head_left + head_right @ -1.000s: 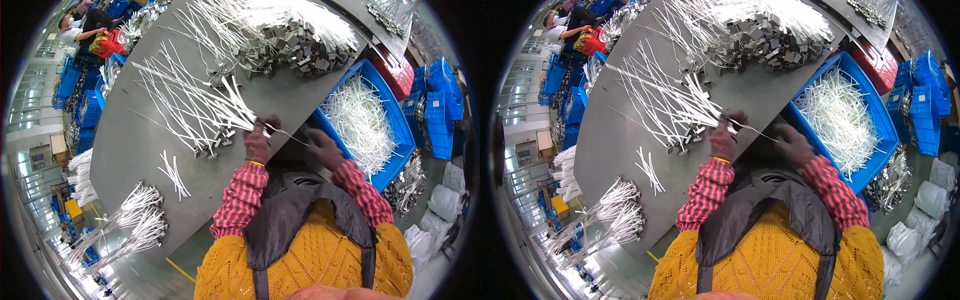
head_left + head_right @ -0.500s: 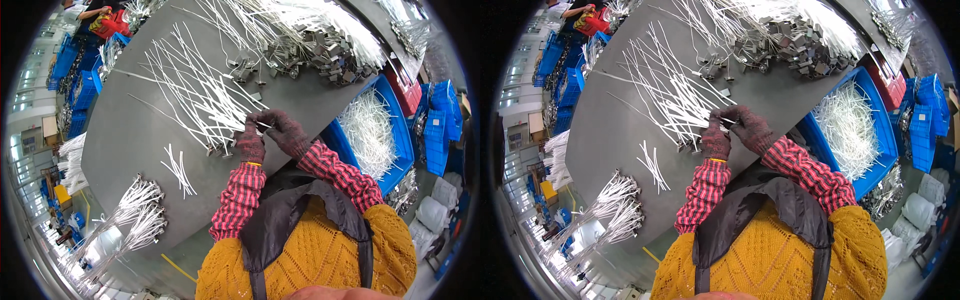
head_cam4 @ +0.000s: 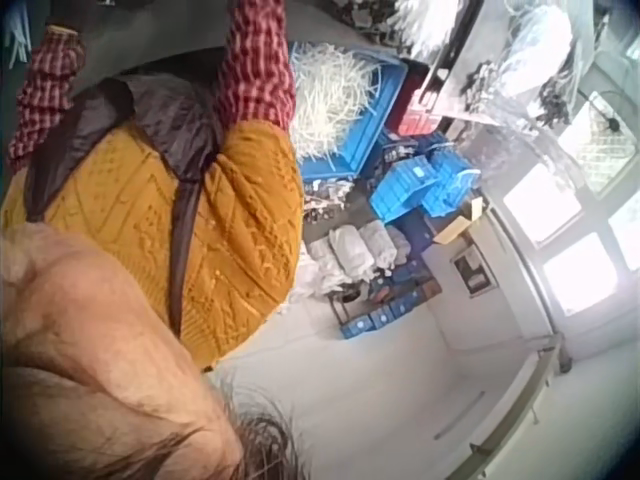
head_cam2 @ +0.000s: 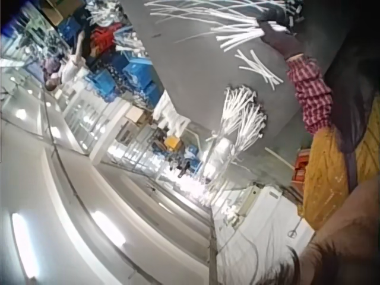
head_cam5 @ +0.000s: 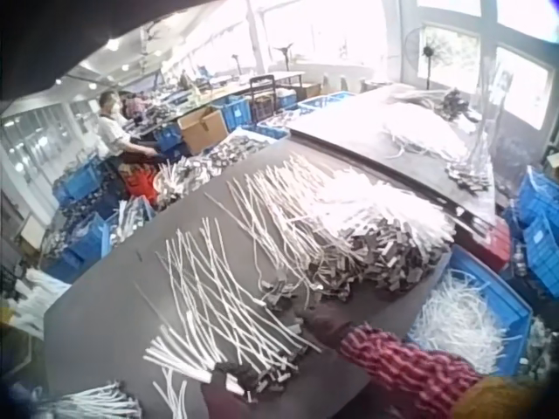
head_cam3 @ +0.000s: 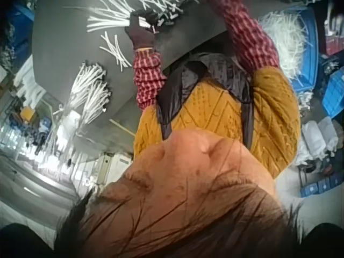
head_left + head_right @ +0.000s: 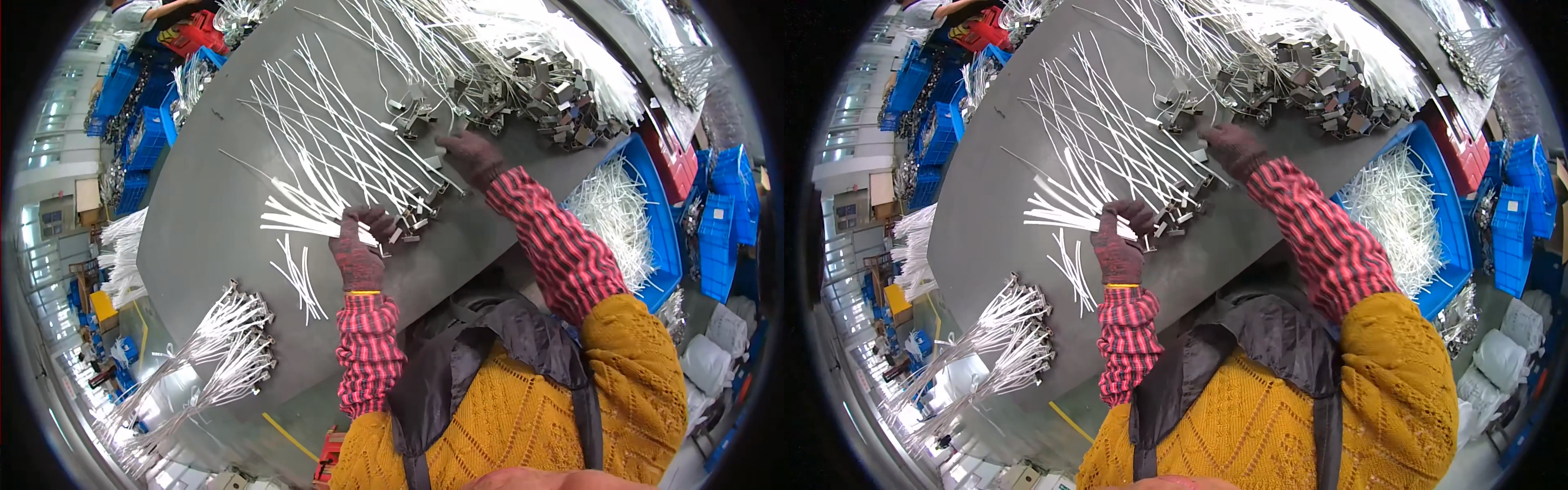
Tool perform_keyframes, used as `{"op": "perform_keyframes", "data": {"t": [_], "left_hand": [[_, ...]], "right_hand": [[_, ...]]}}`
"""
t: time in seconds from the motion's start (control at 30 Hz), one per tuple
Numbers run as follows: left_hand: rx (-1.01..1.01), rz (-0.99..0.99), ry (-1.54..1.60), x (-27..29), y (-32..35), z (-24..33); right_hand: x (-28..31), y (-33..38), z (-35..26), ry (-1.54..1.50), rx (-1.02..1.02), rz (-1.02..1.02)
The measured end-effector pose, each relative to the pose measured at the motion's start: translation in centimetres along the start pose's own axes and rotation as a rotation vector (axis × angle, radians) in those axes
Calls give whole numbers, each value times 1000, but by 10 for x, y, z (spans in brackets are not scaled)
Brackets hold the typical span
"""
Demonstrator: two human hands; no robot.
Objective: Bundling and sorting white wires or cable ties into specific quantities and groups.
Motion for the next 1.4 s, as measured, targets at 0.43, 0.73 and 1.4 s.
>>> {"op": "perform_keyframes", "data": {"t": [0.43, 0.73, 1.4], "left_hand": [[281, 17, -16, -157, 17, -134], [48, -272, 351, -136, 5, -134], [-5, -579, 31, -113, 58, -139]], "right_hand": [[62, 273, -40, -617, -49, -253], [88, 588, 61, -493, -1336, 9], [49, 324, 14, -807, -466, 71]]}}
Point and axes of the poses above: each hand's wrist, its own y-axis away from the middle knuckle, its own x-axis out of the back of the hand, z = x × y, the point moved 1 cm from there along -y, towards the middle knuckle, and after that the axes turned 7 degrees about -z, right-handed, at the moved point
